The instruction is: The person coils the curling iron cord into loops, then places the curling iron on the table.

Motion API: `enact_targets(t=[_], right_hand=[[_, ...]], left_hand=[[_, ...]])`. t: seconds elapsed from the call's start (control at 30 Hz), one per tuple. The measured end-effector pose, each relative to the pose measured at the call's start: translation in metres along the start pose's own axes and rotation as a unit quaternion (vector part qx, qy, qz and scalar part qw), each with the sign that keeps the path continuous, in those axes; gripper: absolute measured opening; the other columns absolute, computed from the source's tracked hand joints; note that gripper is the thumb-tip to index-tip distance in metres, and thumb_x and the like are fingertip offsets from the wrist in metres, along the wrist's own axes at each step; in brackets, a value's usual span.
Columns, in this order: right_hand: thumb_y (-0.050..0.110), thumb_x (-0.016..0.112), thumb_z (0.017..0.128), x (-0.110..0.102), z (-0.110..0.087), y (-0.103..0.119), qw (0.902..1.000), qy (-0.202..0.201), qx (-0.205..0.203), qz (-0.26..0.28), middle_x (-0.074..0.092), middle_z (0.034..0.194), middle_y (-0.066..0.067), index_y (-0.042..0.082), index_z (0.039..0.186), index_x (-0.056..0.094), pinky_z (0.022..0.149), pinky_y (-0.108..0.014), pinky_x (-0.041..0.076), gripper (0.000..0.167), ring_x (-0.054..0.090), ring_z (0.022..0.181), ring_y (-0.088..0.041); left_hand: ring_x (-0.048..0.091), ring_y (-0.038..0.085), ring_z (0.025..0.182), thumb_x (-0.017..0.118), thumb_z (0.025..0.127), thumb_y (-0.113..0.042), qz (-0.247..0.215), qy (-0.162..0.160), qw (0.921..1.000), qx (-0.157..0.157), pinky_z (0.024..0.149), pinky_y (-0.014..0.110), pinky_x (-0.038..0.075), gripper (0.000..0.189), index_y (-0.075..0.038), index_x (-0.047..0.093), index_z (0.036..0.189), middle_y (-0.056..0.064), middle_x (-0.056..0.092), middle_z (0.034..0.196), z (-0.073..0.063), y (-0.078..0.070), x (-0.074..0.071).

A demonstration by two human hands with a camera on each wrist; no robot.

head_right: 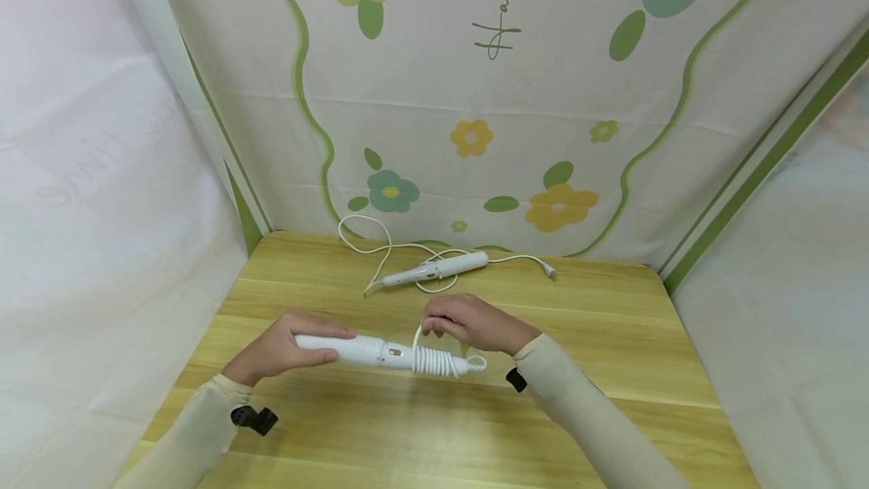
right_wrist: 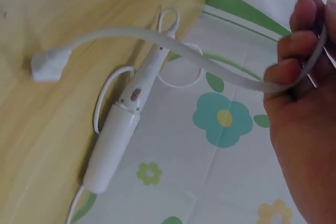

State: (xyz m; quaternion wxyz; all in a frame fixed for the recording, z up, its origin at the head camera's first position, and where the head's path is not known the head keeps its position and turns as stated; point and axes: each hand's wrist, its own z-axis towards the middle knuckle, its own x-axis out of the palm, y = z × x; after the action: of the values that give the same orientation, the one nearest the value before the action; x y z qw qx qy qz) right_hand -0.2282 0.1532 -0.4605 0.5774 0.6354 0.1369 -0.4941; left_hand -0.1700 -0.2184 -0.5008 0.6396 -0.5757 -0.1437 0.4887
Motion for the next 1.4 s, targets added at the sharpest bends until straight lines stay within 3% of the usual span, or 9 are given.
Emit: enact_targets(t=[0.13,0.23,0.33,0.47,0.63,0.77,0.87,1.2,1.4], right_hand=[[0.015,0.053,0.116,0.004,0.001,-0.001,0.9983,0.007,0.008,0.058,0.069,0.092,0.004,0.018,0.106,0.074,0.075,-0.026,0.056,0.024,0.062,0.08,-0.004],[0.01,0.052,0.116,0.009,0.002,0.001,0.9957,-0.022,0.009,0.09,0.071,0.091,0.002,0.014,0.107,0.075,0.075,-0.027,0.055,0.025,0.06,0.079,-0.006],[0.002,0.051,0.114,0.017,0.002,0.001,0.9895,-0.062,-0.018,0.129,0.072,0.095,-0.003,0.01,0.111,0.074,0.077,-0.027,0.056,0.024,0.061,0.084,-0.003],[-0.002,0.05,0.113,0.03,0.001,0.003,0.9776,-0.082,-0.024,0.192,0.071,0.095,-0.013,0.005,0.113,0.069,0.074,-0.028,0.054,0.021,0.058,0.083,-0.005],[0.013,0.044,0.119,0.039,-0.003,0.007,0.9663,-0.079,0.066,0.236,0.062,0.085,-0.019,0.009,0.104,0.068,0.07,-0.032,0.045,0.029,0.049,0.073,-0.011],[0.017,0.044,0.119,0.044,-0.004,0.007,0.9573,-0.095,0.117,0.246,0.06,0.081,-0.013,0.008,0.099,0.071,0.071,-0.03,0.045,0.035,0.048,0.071,-0.009],[0.017,0.043,0.12,0.048,-0.004,0.007,0.9533,-0.109,0.129,0.25,0.061,0.081,-0.006,0.005,0.099,0.071,0.07,-0.032,0.045,0.036,0.047,0.068,-0.01],[0.018,0.039,0.121,0.064,-0.003,0.004,0.9438,-0.138,0.132,0.27,0.072,0.098,-0.018,0.001,0.125,0.066,0.062,-0.026,0.049,0.032,0.053,0.064,-0.014],[0.021,0.037,0.122,0.075,-0.005,0.002,0.9431,-0.136,0.147,0.266,0.073,0.098,-0.017,0.002,0.137,0.067,0.058,-0.025,0.051,0.038,0.052,0.061,-0.008]], left_hand=[[0.076,0.007,0.092,0.078,0.093,0.007,-0.056,-0.01,0.9983,0.009,0.07,0.029,0.062,0.035,-0.006,0.082,0.125,0.005,0.081,0.124,0.001,0.002,0.002],[0.063,0.0,0.068,0.073,0.094,0.011,-0.097,-0.036,0.9946,0.014,0.054,0.023,0.053,0.039,-0.008,0.082,0.127,-0.004,0.083,0.116,0.001,0.005,0.004],[0.048,-0.002,0.056,0.07,0.096,0.011,-0.121,-0.068,0.9904,0.004,0.043,0.022,0.041,0.037,-0.007,0.081,0.127,-0.007,0.083,0.106,0.002,0.005,0.006],[0.05,0.0,0.057,0.07,0.098,0.008,-0.125,-0.097,0.9874,-0.004,0.043,0.024,0.041,0.036,-0.008,0.081,0.128,-0.007,0.082,0.106,0.003,0.002,0.009],[0.05,0.001,0.059,0.071,0.099,0.007,-0.123,-0.118,0.9853,-0.004,0.047,0.022,0.04,0.038,-0.014,0.082,0.129,-0.009,0.08,0.112,0.005,0.0,0.011],[0.049,0.001,0.059,0.071,0.099,0.007,-0.122,-0.133,0.9835,-0.009,0.049,0.019,0.04,0.037,-0.012,0.082,0.129,-0.009,0.08,0.111,0.005,0.0,0.013],[0.049,0.0,0.058,0.071,0.099,0.007,-0.116,-0.137,0.9837,-0.005,0.048,0.019,0.04,0.036,-0.011,0.081,0.129,-0.009,0.08,0.106,0.006,0.0,0.014],[0.05,0.0,0.057,0.071,0.099,0.008,-0.104,-0.158,0.9819,-0.004,0.047,0.022,0.041,0.031,0.007,0.074,0.13,-0.01,0.071,0.077,0.008,0.004,0.016],[0.051,0.0,0.057,0.07,0.1,0.007,-0.101,-0.197,0.9751,-0.011,0.047,0.023,0.042,0.032,0.006,0.074,0.131,-0.009,0.071,0.077,0.008,0.003,0.011]])
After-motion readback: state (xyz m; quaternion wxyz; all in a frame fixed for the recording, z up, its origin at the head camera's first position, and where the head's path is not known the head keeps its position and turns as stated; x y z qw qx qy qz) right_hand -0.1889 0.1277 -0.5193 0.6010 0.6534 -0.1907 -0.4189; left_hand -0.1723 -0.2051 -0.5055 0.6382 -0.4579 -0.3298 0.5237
